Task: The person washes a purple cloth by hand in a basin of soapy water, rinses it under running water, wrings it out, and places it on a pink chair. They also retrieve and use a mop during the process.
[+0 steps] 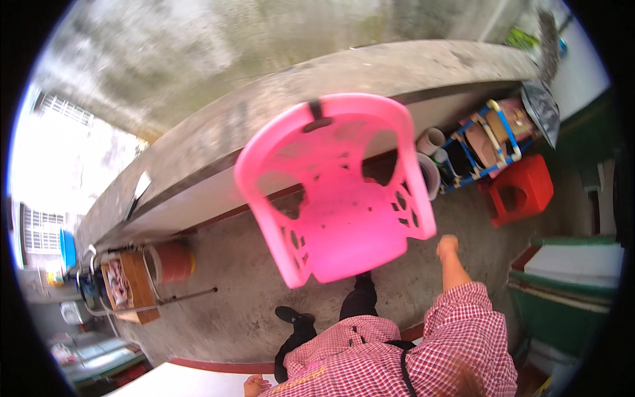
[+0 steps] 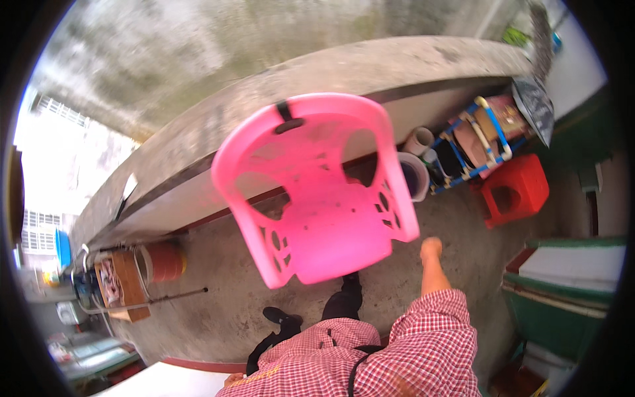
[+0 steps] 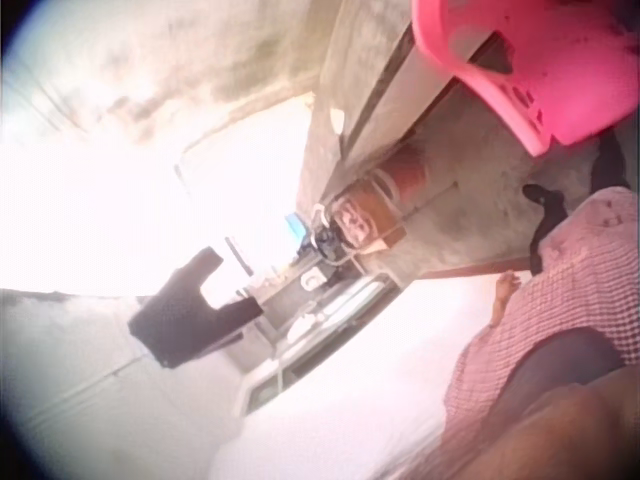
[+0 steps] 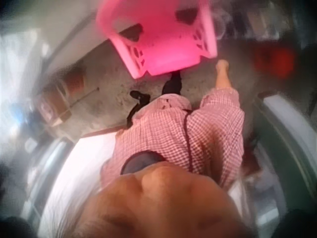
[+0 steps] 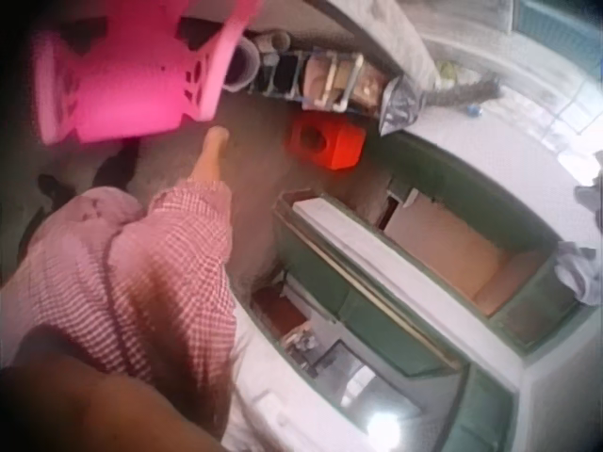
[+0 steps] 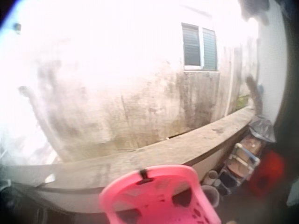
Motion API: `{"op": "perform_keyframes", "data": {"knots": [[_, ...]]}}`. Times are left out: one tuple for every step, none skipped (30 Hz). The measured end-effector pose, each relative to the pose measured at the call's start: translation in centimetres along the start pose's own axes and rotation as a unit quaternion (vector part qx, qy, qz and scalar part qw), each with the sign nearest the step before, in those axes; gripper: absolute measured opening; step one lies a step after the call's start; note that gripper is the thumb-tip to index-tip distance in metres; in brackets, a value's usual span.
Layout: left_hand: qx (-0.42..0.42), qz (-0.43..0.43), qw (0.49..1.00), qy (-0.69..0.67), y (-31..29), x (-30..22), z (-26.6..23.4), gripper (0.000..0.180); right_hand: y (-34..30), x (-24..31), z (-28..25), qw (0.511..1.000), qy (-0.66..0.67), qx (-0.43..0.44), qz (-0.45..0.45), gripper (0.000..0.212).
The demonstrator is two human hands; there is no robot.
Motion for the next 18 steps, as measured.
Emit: {"op": "perform_keyframes", "data": {"knots": [[0.039, -0.035, 0.993, -0.104, 0.3, 1.6, -0.2, 0.031, -3.1, 1.3, 2.1, 0.892, 0.43, -0.023, 0.135, 0.016], [0.037, -0.038, 0.994, -0.097, -0.1, 3.5, -0.3, 0.033, -6.7, 3.4, 4.7, 0.604, 0.755, 0.008, 0.255, 0.016], [0.033, -0.04, 0.994, -0.093, -0.7, 5.6, 0.1, 0.034, -9.4, 6.2, 4.9, 0.713, 0.674, 0.068, 0.18, 0.018], [0.027, -0.049, 0.996, -0.071, -0.4, 7.3, -0.3, 0.031, -11.9, 9.3, 4.8, 0.771, 0.593, 0.216, 0.086, 0.017], [0.019, -0.056, 0.997, -0.053, -0.1, 9.1, -0.7, 0.028, -14.6, 12.7, 4.1, 0.808, 0.521, 0.273, 0.032, 0.016], [0.024, -0.07, 0.996, -0.059, 0.3, 11.1, -1.5, 0.029, -17.0, 15.9, 2.8, 0.832, 0.469, 0.294, -0.034, 0.016], [0.012, -0.114, 0.99, -0.083, 1.1, 13.4, -2.6, 0.03, -19.2, 19.4, 1.0, 0.859, 0.406, 0.297, -0.099, 0.016], [0.001, -0.119, 0.988, -0.101, 1.7, 15.5, -3.8, 0.029, -21.1, 23.0, -0.9, 0.859, 0.401, 0.299, -0.108, 0.014], [-0.008, -0.122, 0.985, -0.12, 2.7, 17.3, -5.1, 0.027, -23.0, 26.3, -2.9, 0.859, 0.396, 0.3, -0.126, 0.013], [-0.01, -0.129, 0.987, -0.096, 3.7, 19.1, -6.7, 0.025, -24.8, 29.9, -5.0, 0.857, 0.39, 0.302, -0.148, 0.012], [0.004, -0.143, 0.978, -0.154, 4.5, 20.7, -8.2, 0.023, -26.5, 33.1, -7.1, 0.857, 0.398, 0.287, -0.156, 0.012], [-0.019, -0.154, 0.96, -0.233, 5.4, 22.0, -9.6, 0.022, -28.2, 36.2, -9.1, 0.856, 0.407, 0.272, -0.166, 0.011], [-0.071, -0.151, 0.935, -0.313, 5.8, 23.2, -11.2, 0.02, -30.0, 39.0, -10.8, 0.854, 0.421, 0.259, -0.163, 0.011], [-0.1, -0.134, 0.928, -0.332, 6.5, 23.7, -13.0, 0.021, -31.7, 42.0, -12.6, 0.863, 0.408, 0.23, -0.187, 0.009], [-0.101, -0.117, 0.929, -0.337, 7.2, 23.8, -14.8, 0.021, -33.4, 44.8, -14.5, 0.863, 0.393, 0.221, -0.228, 0.011], [-0.094, -0.112, 0.929, -0.339, 8.2, 23.7, -17.3, 0.022, -35.4, 47.7, -16.2, 0.864, 0.376, 0.214, -0.259, 0.014], [-0.089, -0.104, 0.93, -0.34, 9.5, 23.3, -19.7, 0.023, -37.1, 50.8, -17.7, 0.862, 0.37, 0.208, -0.277, 0.016], [-0.091, -0.078, 0.931, -0.344, 10.9, 22.5, -22.4, 0.024, -39.0, 53.8, -19.3, 0.855, 0.362, 0.218, -0.301, 0.02]]}}
Point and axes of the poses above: each hand's wrist, its own y-axis towards the middle knuckle, its own z-axis out of the palm, x = y × z, the point moved 4 cm from there along y, towards the middle knuckle, and after that the axes turned 4 degrees about y, right-handed, at the moved point
